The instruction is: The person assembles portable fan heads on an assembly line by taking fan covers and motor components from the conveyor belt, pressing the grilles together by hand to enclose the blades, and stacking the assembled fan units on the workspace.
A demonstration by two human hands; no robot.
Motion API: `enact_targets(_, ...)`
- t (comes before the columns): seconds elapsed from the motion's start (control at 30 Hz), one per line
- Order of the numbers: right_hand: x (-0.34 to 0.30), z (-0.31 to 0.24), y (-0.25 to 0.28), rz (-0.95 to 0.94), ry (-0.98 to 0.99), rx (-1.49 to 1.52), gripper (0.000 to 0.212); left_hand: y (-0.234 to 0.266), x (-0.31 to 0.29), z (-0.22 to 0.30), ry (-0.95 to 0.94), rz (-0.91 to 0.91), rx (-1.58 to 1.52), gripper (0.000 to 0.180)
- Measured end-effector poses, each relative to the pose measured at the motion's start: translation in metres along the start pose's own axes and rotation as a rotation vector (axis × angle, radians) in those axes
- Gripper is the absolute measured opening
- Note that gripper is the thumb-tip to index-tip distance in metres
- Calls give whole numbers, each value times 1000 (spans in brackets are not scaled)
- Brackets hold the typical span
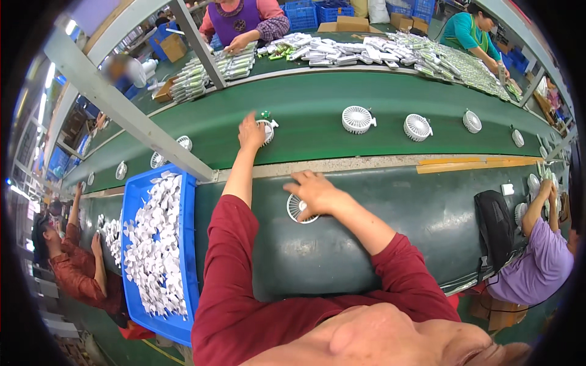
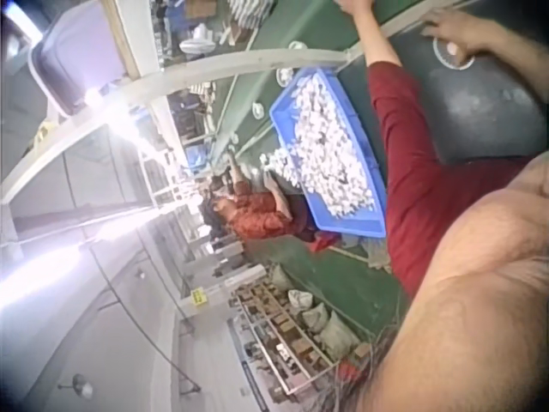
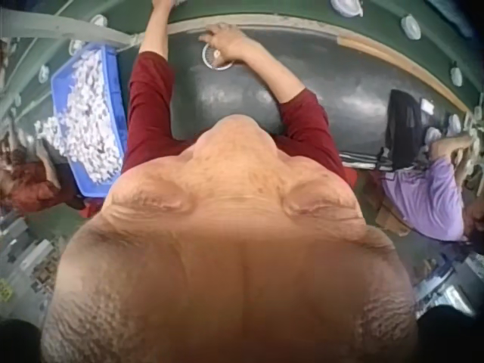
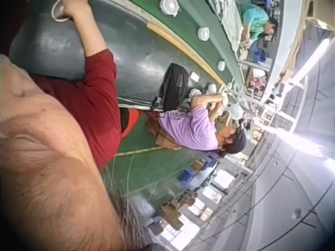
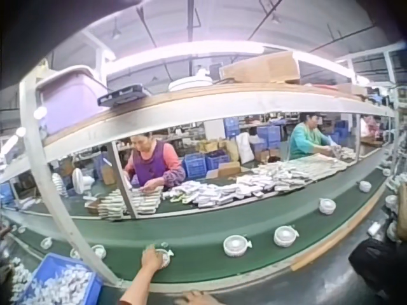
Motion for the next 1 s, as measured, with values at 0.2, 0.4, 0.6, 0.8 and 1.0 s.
enact_targets(0.2,4,10,-8,110,-78,8,56,-7,-21,8,33,-139,-39,21)
enact_targets(0.4,4,29,37,356,-190,416,27,13,-59,8,-39,82,-282,26)
enact_targets(0.6,-16,36,78,1039,-68,163,27,-2,-125,72,435,-134,-1596,31)
enact_targets(0.8,-5,27,52,775,-32,79,37,1,-152,117,533,-343,-1974,44)
enact_targets(1.0,7,27,43,740,90,213,44,5,-147,101,563,-465,-2001,50)
Point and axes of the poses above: each hand's wrist, its own x-axis towards the middle knuckle, its own y-axis out of the back of the hand, z = x × y, the point moved 4 cm from there along x, towards the middle knuckle, and after that the axes turned 3 degrees about -x, right-handed, at the moved point
